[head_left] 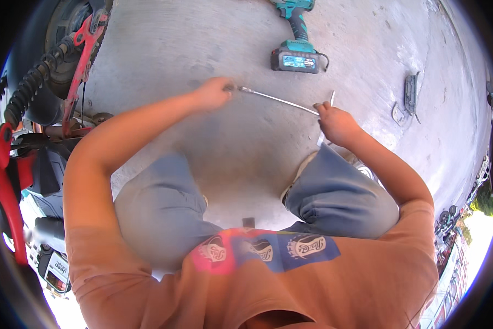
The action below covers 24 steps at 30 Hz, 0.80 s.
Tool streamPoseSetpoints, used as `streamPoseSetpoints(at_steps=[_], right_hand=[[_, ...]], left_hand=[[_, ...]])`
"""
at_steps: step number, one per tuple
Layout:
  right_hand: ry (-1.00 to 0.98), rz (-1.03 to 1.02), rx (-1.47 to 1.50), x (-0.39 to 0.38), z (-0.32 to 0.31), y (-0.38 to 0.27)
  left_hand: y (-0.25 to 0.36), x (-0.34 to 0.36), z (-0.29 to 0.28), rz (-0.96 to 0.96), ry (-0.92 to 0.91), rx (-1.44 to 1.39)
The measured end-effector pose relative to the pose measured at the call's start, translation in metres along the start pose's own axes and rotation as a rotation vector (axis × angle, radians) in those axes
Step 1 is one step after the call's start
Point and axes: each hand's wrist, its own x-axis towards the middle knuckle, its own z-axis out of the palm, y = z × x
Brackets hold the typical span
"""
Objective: The person kneels beside a red scooter and uses a T-handle wrench to loosen a bolt on the rear wheel assembly. He then stands, walks to a cluttered tool cart, selects a screwdriver and other tools, and returns to the scooter to continue working on the same area with the screwdriver.
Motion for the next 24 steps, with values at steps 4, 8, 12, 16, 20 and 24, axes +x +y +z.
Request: streamPoseSetpoints(at_steps=[4,8,12,16,20,24], right_hand=[[0.088,0.141,0.115,-0.119,-0.04,0.039],[-0.084,0.412,0.186,-0.269,-0.076,0.047],[-0.155,0.515,0.397,-0.392,-0.124,0.014],[-0.271,0.511,0.5,-0.474,-0.171,-0.018],[-0.235,0.471,0.529,-0.527,-0.214,-0.026],[-0.141,0.509,0.473,-0.576,-0.231,-0.035]], left_hand=[[0.004,-0.022,-0.011,-0.099,-0.064,-0.064],[0.062,-0.05,-0.019,-0.109,0.057,0.154],[0.146,-0.094,-0.014,-0.128,0.309,0.161],[0.216,-0.169,0.044,-0.182,0.631,-0.844],[0.289,-0.286,0.118,-0.347,0.655,-1.228],[0.326,-0.372,0.169,-0.556,0.563,-1.273]])
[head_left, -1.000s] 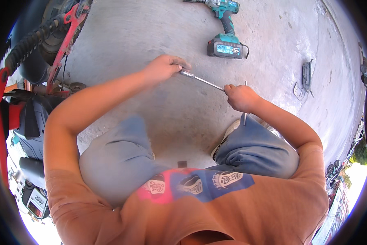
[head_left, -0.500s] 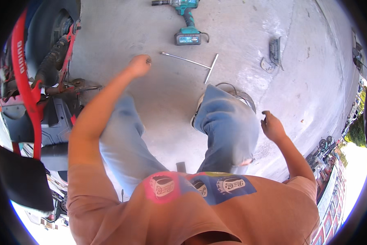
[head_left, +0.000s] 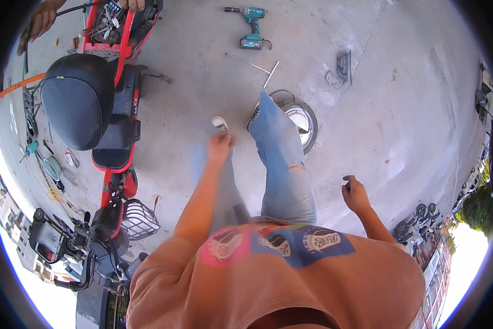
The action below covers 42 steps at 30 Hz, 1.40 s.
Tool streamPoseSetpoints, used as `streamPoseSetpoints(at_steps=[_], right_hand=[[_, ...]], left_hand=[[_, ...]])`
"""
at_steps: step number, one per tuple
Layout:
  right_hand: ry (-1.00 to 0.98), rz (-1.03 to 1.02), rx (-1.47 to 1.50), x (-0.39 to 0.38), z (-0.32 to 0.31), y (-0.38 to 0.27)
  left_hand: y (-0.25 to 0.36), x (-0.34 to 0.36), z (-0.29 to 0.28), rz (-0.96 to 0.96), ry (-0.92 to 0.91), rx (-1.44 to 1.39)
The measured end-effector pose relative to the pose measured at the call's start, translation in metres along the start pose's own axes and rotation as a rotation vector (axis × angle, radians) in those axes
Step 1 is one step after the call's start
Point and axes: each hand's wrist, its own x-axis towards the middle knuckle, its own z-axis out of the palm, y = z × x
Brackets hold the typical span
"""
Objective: The person kneels beside a red scooter and uses a T-handle wrench to loosen a bolt on the rear wheel assembly. He then stands, walks to a cluttered tool cart, selects a screwdriver and other tools, and returns to the scooter to continue working on the same area with the screwdriver.
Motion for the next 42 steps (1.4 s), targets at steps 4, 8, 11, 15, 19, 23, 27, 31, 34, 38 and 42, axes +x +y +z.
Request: streamPoseSetpoints(at_steps=[4,8,11,15,19,23,27,31,34,38,42], right_hand=[[0.011,0.012,0.054,-0.062,0.03,0.02],[-0.074,0.059,0.142,-0.135,0.079,0.028],[-0.18,0.108,0.251,-0.162,0.097,0.03],[-0.109,-0.035,0.043,-0.155,0.066,0.004],[-0.017,-0.304,-0.074,-0.112,0.032,-0.04],[0.018,-0.593,-0.296,-0.073,0.006,-0.119],[-0.068,-0.794,-0.418,-0.085,0.012,-0.181],[-0.21,-0.762,-0.568,-0.133,0.04,-0.216],[-0.266,-0.873,-0.839,-0.156,0.073,-0.235],[-0.379,-0.98,-0.947,-0.191,0.169,-0.283],[-0.435,-1.163,-1.105,-0.253,0.307,-0.34]], left_hand=[[-0.008,-0.057,-0.019,0.052,-0.046,-0.012],[-0.007,-0.106,-0.042,0.087,-0.058,0.066],[-0.007,-0.141,-0.065,0.127,-0.028,0.027],[-0.029,-0.177,-0.106,0.223,0.016,-0.065],[-0.052,-0.224,-0.148,0.411,0.18,-0.027],[-0.116,-0.314,-0.17,0.503,0.341,0.05],[-0.252,-0.358,-0.154,0.378,0.529,-0.236],[-0.354,-0.411,-0.143,0.119,0.62,-0.333],[-0.418,-0.438,-0.14,0.089,0.682,-0.57],[-0.473,-0.479,-0.144,0.129,0.827,-0.988],[-0.56,-0.5,-0.153,0.039,0.916,-1.072]])
